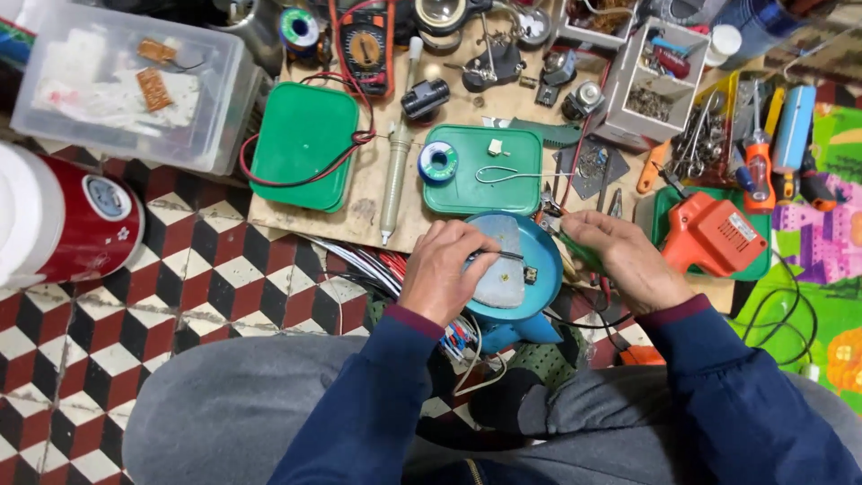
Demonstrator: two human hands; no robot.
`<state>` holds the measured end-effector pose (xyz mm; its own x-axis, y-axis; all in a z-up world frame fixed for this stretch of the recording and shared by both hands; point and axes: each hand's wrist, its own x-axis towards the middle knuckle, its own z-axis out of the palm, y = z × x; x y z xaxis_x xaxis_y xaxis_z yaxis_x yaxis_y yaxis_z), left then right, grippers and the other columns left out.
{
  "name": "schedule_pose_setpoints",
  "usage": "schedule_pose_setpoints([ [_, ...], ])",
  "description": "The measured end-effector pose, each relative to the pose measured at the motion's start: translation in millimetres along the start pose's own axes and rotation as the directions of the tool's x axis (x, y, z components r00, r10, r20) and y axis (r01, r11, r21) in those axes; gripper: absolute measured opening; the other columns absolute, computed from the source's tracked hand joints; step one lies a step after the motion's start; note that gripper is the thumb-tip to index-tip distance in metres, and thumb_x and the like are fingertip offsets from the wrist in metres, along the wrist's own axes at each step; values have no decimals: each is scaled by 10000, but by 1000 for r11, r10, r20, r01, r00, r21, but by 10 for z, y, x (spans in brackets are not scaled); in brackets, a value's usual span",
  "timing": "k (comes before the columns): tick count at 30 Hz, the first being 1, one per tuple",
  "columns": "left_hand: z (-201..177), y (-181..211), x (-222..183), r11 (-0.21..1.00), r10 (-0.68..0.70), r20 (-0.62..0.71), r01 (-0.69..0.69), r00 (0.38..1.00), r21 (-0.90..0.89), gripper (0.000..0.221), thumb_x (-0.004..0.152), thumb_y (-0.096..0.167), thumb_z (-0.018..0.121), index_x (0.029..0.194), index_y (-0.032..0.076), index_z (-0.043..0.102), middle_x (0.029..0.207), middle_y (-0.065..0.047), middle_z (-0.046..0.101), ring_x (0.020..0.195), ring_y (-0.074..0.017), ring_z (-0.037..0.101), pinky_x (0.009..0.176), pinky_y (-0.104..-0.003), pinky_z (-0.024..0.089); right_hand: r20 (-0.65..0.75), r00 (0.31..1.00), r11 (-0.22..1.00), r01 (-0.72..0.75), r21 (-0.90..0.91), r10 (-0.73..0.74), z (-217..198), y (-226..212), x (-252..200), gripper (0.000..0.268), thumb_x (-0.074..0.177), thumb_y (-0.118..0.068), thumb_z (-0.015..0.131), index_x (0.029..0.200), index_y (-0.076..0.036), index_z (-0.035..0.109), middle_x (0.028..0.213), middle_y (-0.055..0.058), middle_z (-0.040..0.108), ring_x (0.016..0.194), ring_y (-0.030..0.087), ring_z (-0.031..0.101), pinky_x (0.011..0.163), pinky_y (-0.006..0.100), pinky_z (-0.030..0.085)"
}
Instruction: The person is repairing a lamp by organizing a bundle of wires, stripping them, and soldering them to the lamp base before testing the connection.
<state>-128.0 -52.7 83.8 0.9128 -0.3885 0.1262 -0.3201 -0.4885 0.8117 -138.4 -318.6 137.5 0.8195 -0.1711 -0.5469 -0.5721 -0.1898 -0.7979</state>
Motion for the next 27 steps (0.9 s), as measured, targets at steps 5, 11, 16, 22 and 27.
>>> schedule_pose_setpoints([
  [5, -14, 16, 47, 1000, 17, 20, -18, 1000, 23, 77, 1011, 287, 820, 1088, 292, 824, 1056, 66, 715, 1078, -207, 679, 951, -370, 554, 62, 998, 997, 18, 71, -22, 72, -304, -242, 270, 1112, -147, 599, 1243, 49, 730, 685, 201, 638, 494, 206, 563, 459, 296, 368],
  [11, -39, 39, 43, 1000, 0, -3, 0, 1000, -14, 88, 1006, 247, 824, 1086, 281, 837, 1043, 57, 728, 1075, -218, 688, 940, -377, 547, 13, 1000, 988, -4, -153, 6, 72, -184, 1, 409, 1120, -359, 662, 937, -19, 796, 624, 179, 651, 467, 200, 504, 407, 307, 375],
  [16, -4, 24, 35, 999, 8, -20, -9, 1000, -44, 113, 978, 232, 849, 1077, 284, 836, 1028, 44, 737, 1060, -237, 690, 943, -382, 546, -159, 987, 936, -29, -350, -29, 129, -221, -48, 555, 1030, -557, 793, 704, -108, 810, 521, 105, 563, 520, 225, 477, 527, 354, 401],
  [22, -11, 39, 17, 999, 21, -31, -22, 999, -50, 96, 979, 224, 847, 1059, 273, 831, 1011, 36, 739, 1056, -228, 698, 939, -372, 543, -130, 984, 835, 29, -549, -119, 111, -100, 19, 561, 959, -633, 756, 764, -108, 770, 658, 188, 669, 746, 426, 704, 740, 493, 504],
  [27, 13, -13, -31, 993, 33, -47, -38, 998, -113, 114, 982, 204, 851, 1068, 274, 827, 1010, 37, 734, 1070, -231, 696, 998, -383, 543, -106, 991, 847, 16, -531, -85, 116, -73, 35, 564, 959, -647, 766, 843, -95, 782, 670, 176, 682, 792, 372, 716, 779, 474, 530],
])
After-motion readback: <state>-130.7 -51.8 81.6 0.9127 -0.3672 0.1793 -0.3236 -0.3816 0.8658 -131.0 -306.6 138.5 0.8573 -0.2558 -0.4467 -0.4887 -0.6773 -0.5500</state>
